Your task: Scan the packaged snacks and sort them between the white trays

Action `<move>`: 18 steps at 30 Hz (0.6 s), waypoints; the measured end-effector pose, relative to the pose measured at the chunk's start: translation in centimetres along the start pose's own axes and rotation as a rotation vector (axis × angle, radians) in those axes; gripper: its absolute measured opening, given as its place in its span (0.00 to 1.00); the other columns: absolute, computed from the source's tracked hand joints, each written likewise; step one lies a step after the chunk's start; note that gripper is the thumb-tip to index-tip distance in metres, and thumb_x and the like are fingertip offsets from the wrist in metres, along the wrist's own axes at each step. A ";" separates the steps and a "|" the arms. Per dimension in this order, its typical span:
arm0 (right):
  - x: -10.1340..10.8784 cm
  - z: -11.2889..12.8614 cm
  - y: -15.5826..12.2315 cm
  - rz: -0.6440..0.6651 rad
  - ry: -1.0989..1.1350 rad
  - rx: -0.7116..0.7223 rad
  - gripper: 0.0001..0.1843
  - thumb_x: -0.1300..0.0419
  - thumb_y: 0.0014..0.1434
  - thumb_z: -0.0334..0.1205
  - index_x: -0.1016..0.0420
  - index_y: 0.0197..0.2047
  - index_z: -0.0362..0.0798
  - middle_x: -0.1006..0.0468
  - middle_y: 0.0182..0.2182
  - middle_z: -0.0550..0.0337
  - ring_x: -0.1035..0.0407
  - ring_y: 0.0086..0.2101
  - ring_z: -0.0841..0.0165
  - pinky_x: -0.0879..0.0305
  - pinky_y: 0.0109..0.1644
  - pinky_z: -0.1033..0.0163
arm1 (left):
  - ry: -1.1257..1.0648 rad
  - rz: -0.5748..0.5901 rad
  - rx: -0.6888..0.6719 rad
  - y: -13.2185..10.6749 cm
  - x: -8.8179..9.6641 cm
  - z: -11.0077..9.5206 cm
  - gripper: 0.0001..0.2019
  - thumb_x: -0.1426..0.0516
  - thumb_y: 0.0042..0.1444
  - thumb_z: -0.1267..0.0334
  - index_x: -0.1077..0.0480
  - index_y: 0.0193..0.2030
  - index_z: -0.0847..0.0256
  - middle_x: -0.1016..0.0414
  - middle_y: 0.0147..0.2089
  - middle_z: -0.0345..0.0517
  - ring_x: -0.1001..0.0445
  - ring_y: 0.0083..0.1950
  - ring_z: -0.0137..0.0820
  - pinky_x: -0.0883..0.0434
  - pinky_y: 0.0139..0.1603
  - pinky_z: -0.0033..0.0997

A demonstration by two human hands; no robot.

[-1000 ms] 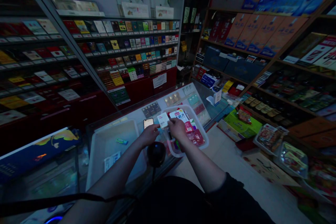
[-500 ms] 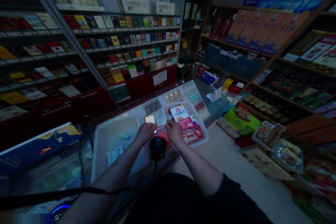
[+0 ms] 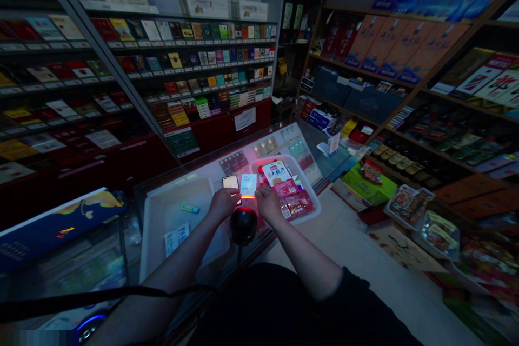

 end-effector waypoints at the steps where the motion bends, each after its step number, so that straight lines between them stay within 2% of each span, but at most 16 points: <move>1: 0.0 -0.1 0.0 0.003 0.025 0.003 0.18 0.46 0.68 0.35 0.17 0.53 0.51 0.17 0.53 0.54 0.26 0.55 0.66 0.32 0.61 0.61 | 0.012 0.005 -0.005 0.0 -0.1 0.0 0.16 0.44 0.61 0.60 0.16 0.47 0.57 0.15 0.51 0.48 0.20 0.53 0.41 0.29 0.51 0.34; 7: -0.2 -0.7 0.1 0.021 0.049 0.000 0.18 0.47 0.69 0.35 0.17 0.54 0.48 0.19 0.55 0.51 0.29 0.60 0.65 0.36 0.65 0.60 | 0.014 0.036 0.016 -0.2 -0.5 -0.2 0.24 0.53 0.67 0.50 0.17 0.40 0.59 0.15 0.43 0.50 0.19 0.47 0.42 0.30 0.46 0.34; 14: -1.2 -1.4 0.2 0.044 0.064 -0.059 0.18 0.46 0.68 0.35 0.17 0.52 0.47 0.19 0.56 0.51 0.30 0.61 0.66 0.37 0.67 0.58 | -0.038 0.027 0.077 -0.7 -0.5 0.3 0.31 0.59 0.69 0.45 0.19 0.38 0.60 0.15 0.43 0.55 0.19 0.48 0.43 0.30 0.45 0.34; 18: -1.4 -1.2 0.1 0.058 0.044 -0.034 0.18 0.47 0.69 0.36 0.17 0.53 0.50 0.20 0.58 0.53 0.31 0.62 0.66 0.38 0.68 0.56 | -0.039 0.040 0.076 -1.0 -0.7 0.6 0.32 0.60 0.70 0.47 0.18 0.40 0.61 0.16 0.48 0.56 0.20 0.52 0.44 0.30 0.49 0.36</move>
Point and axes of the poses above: each hand's wrist, its own y-axis towards the middle knuckle, its own x-axis out of the back of the hand, z = x × y, the point moved 6 cm from there along y, towards the middle knuckle
